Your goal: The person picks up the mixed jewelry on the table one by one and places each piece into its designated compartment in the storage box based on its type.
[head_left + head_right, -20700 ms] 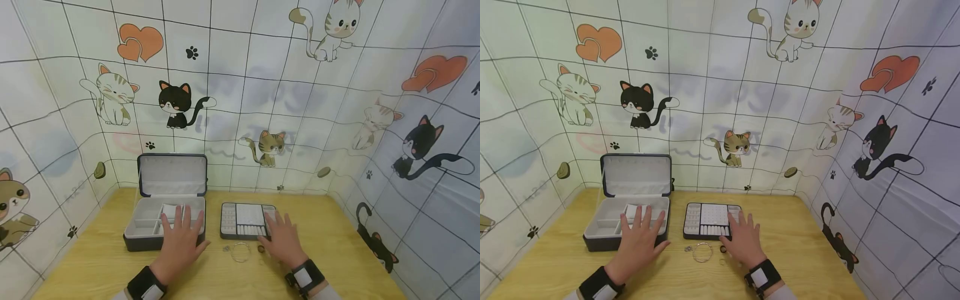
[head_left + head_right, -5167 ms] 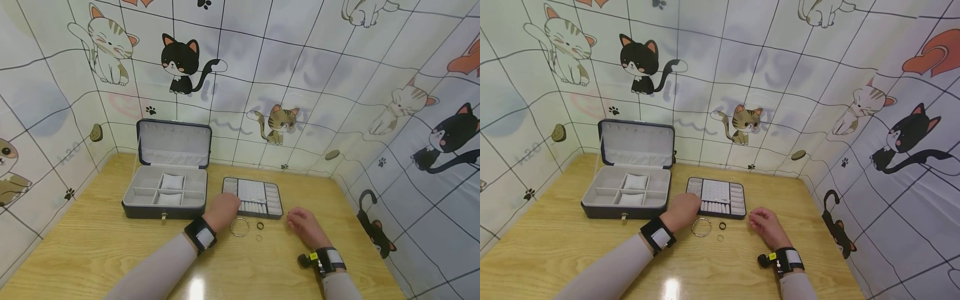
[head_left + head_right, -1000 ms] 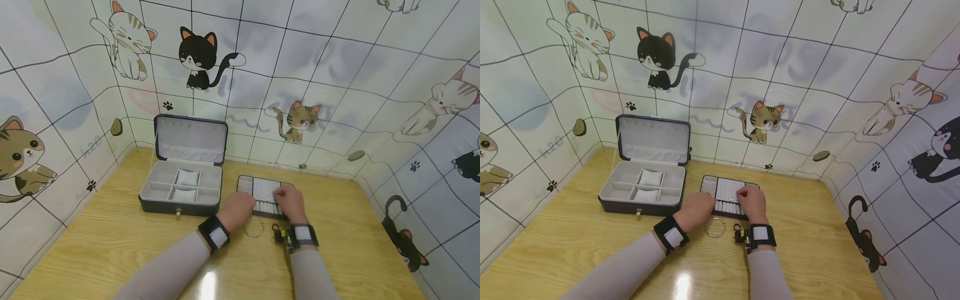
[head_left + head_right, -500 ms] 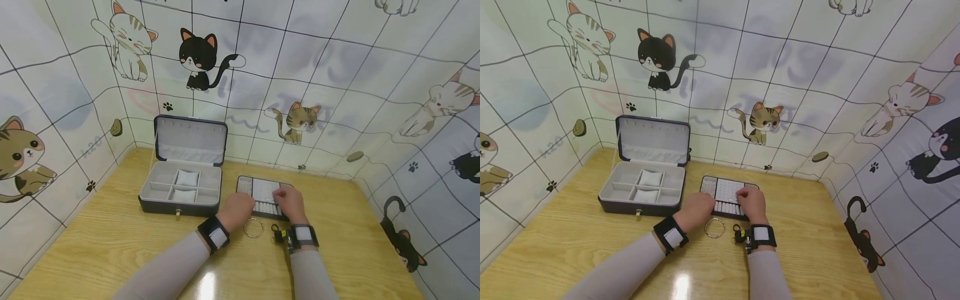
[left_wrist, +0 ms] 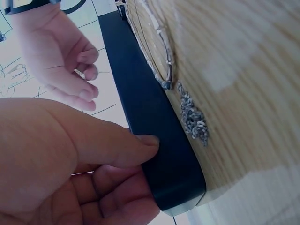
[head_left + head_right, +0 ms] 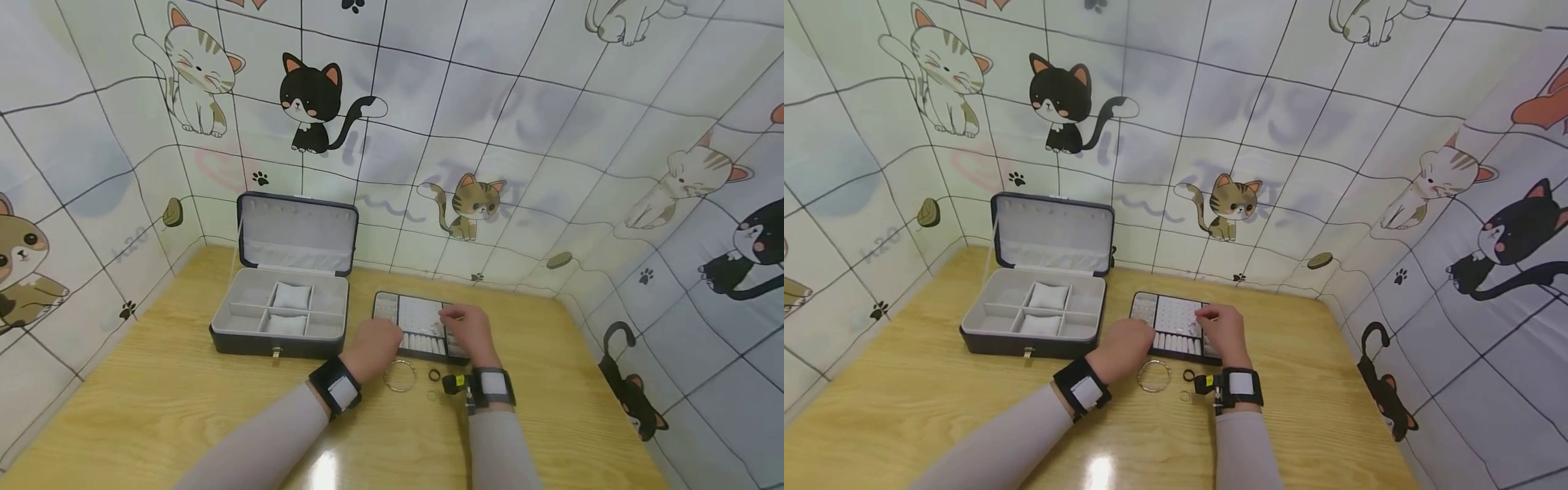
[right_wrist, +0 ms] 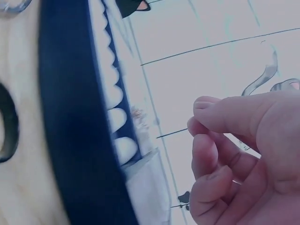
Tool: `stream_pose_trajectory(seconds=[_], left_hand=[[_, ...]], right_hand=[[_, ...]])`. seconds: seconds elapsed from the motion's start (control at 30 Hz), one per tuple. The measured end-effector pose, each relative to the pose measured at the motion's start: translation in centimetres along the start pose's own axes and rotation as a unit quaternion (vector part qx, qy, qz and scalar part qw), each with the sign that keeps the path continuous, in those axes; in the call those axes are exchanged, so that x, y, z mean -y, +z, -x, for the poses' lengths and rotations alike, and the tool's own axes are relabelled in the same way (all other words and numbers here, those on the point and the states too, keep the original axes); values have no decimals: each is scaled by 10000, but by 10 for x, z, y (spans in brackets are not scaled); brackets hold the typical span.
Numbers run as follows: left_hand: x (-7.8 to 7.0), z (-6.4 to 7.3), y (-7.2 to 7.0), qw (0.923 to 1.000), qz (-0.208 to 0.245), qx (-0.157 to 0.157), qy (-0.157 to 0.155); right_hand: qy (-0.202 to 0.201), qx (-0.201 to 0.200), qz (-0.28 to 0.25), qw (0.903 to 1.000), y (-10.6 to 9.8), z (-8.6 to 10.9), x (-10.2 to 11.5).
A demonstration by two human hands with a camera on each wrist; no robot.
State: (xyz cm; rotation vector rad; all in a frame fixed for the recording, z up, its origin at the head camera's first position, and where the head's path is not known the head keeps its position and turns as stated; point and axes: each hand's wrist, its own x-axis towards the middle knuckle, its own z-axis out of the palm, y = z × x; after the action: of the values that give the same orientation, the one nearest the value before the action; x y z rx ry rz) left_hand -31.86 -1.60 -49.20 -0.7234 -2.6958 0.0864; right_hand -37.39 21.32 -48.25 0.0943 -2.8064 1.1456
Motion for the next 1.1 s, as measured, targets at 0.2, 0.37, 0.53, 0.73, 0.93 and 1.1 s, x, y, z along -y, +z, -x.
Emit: stream_pose_trajectory(seconds=[0.2, 0.37, 0.53, 0.73, 0.93, 1.1], left_hand=[[-2, 0, 8, 9999, 77, 110, 49], [-2, 1, 9, 9999, 31, 23, 117], [1, 3, 6, 9997, 142, 189, 3], [1, 4, 7, 9999, 41, 127, -31], [1, 2, 5, 10000, -30, 76, 6], [0, 0, 1, 9999, -57, 94, -25]], right_hand=[[-67, 101, 147, 9998, 1, 7, 13], [-583, 337, 484, 9966, 10, 19, 22], [-842, 494, 548, 9937, 19, 27, 26], [-1294, 699, 728, 9864, 14, 35, 31], [-1606, 868, 1324, 9742, 3, 48, 46], [-1685, 1311, 1799, 9603, -2, 59, 54]])
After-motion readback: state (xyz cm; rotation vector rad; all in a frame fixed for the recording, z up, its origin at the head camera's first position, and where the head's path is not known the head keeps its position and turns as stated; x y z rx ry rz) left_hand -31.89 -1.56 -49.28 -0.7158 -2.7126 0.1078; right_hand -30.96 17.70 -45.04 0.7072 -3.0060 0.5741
